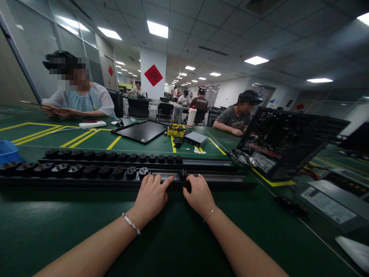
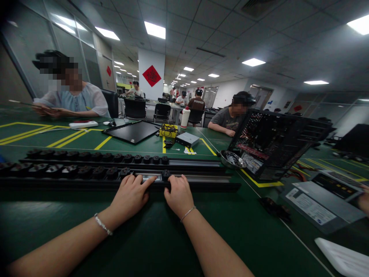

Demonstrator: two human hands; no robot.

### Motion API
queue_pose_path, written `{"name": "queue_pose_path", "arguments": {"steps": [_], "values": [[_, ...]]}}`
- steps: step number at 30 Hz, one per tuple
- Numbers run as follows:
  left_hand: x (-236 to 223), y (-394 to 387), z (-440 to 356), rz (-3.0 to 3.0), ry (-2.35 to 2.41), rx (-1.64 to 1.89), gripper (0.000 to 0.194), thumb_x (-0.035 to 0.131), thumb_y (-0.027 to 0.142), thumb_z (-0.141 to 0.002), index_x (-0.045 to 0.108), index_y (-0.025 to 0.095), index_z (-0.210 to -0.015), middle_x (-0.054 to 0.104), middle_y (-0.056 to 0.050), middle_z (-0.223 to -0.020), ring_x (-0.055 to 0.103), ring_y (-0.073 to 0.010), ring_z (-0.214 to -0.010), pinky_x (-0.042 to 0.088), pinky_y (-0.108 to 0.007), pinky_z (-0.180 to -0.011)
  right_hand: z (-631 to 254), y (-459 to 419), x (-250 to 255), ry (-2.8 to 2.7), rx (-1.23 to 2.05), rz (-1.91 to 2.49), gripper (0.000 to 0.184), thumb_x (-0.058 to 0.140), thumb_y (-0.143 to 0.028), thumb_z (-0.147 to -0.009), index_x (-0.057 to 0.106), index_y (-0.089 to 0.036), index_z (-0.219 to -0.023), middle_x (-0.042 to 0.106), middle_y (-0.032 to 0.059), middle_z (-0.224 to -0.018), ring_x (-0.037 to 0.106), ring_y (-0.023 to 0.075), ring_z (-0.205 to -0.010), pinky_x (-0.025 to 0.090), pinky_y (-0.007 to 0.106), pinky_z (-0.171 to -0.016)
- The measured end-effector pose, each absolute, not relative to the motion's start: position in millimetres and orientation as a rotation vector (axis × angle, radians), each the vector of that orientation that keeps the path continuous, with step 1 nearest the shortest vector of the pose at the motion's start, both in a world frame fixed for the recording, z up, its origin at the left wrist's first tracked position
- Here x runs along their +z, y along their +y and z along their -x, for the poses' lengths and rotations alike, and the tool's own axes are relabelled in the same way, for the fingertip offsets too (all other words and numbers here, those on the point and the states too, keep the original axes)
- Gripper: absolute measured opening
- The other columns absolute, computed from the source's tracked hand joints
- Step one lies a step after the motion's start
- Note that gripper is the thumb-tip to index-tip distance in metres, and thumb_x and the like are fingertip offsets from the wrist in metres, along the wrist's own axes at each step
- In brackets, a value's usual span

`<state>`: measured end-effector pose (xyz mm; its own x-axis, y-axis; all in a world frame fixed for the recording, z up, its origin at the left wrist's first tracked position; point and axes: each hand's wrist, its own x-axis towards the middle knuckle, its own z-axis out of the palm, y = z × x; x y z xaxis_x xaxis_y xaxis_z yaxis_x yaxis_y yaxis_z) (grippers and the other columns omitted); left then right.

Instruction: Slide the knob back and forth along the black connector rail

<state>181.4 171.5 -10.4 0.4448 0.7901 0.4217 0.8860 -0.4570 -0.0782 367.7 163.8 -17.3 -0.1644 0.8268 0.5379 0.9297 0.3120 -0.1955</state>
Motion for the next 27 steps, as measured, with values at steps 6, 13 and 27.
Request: {"name": "queue_pose_path", "arguments": {"steps": [6, 13, 27], "values": [[-13.3, 172.7, -180.8, 2.406, -1.43, -0.488, 0.054, 0.052, 0.022, -0.076, 0.046, 0.033, -0.129, 0.055, -0.006, -0.092, 0.047, -0.025, -0.091, 0.031, -0.04, -0.09, -367.8, 163.5, -16.5, -2.01, -0.23, 1.587, 0.013, 0.054, -0.02, -0.075, 0.054, -0.02, -0.088, 0.064, 0.0046, -0.085, 0.059, 0.0195, -0.085, 0.032, 0.041, -0.102], [-12.6, 172.2, -181.6, 2.403, -1.434, -0.481, 0.052, 0.051, 0.023, -0.077, 0.047, 0.033, -0.128, 0.055, -0.006, -0.092, 0.047, -0.0252, -0.091, 0.031, -0.039, -0.089, -367.9, 163.8, -17.0, -2.012, -0.224, 1.577, 0.012, 0.054, -0.02, -0.076, 0.053, -0.02, -0.088, 0.064, 0.0037, -0.084, 0.059, 0.0193, -0.085, 0.032, 0.041, -0.102], [-12.3, 172.3, -180.7, 2.417, -1.443, -0.493, 0.053, 0.052, 0.022, -0.076, 0.047, 0.033, -0.128, 0.055, -0.007, -0.093, 0.047, -0.0248, -0.092, 0.03, -0.04, -0.09, -367.1, 163.0, -14.9, -2.007, -0.221, 1.584, 0.012, 0.054, -0.019, -0.075, 0.054, -0.02, -0.087, 0.064, 0.0039, -0.083, 0.059, 0.0191, -0.084, 0.032, 0.041, -0.102]]}}
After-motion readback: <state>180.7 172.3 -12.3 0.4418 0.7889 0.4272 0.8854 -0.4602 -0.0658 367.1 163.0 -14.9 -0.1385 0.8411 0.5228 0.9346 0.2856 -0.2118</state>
